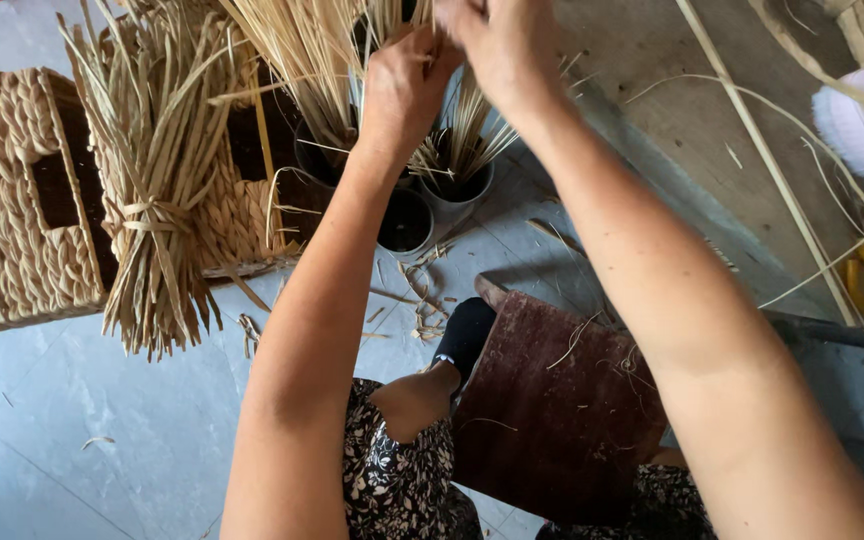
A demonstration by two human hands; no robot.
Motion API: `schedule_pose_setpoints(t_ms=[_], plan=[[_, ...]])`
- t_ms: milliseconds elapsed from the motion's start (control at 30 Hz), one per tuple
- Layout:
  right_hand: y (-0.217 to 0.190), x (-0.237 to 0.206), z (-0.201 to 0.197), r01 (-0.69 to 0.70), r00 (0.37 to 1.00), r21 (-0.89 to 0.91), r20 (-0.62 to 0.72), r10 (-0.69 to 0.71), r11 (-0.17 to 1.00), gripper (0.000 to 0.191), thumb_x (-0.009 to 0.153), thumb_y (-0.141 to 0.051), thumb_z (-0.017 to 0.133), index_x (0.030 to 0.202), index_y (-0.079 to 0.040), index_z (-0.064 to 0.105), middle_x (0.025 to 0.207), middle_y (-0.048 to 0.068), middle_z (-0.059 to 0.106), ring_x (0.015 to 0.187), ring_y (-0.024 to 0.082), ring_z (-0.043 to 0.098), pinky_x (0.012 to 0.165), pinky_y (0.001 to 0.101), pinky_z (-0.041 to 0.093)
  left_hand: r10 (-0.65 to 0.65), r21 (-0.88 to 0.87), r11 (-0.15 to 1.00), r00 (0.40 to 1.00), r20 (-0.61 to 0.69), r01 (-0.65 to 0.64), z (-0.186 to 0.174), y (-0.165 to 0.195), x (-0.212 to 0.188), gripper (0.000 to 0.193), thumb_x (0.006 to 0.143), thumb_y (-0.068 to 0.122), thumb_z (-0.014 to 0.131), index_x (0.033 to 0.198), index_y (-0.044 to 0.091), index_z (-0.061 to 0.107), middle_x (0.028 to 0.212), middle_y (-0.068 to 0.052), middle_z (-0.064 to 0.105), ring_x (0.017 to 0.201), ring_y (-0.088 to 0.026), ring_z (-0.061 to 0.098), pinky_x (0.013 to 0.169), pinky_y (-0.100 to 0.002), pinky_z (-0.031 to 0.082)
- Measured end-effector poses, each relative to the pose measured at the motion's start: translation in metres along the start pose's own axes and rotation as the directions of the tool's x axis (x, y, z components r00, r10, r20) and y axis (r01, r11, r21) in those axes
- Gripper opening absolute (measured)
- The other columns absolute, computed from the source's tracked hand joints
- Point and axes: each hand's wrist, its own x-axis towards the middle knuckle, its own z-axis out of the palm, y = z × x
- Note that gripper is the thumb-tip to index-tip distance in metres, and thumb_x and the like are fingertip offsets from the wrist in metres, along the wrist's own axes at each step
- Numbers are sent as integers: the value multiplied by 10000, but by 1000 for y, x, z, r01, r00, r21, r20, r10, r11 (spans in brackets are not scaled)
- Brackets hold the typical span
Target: The person sits on the floor and splits long thin rattan strips with a small knife, drawing the blade along each strip to shave and separate it, then trims pieces with yellow-handled scissors and sets processed strips aside near a woven basket.
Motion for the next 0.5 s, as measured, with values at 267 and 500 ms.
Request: schedule_pose_setpoints(t_ms=[267, 500], plan=[[-22, -7, -4, -159, 987, -29, -29, 158, 987, 237, 928, -177, 850, 882, -12, 686, 691, 41, 680, 609, 127, 648, 552, 291, 500, -39, 68, 997, 999, 3, 39, 1, -1, -8, 135, 956, 170, 736, 973, 39, 711, 896, -186, 729, 798, -357, 730, 692, -447, 581], [-7, -6, 8, -255, 966, -81, 11, 256, 964, 248, 1026, -189, 721, 819, -54, 704, 694, 12, 708, 551, 121, 628, 517, 285, 492, -12, 106, 994, 1000, 24, 10, 9, 4, 1, 199, 1035, 166, 668, 1103, -13, 614, 893, -179, 704, 717, -283, 734, 569, -378, 601]])
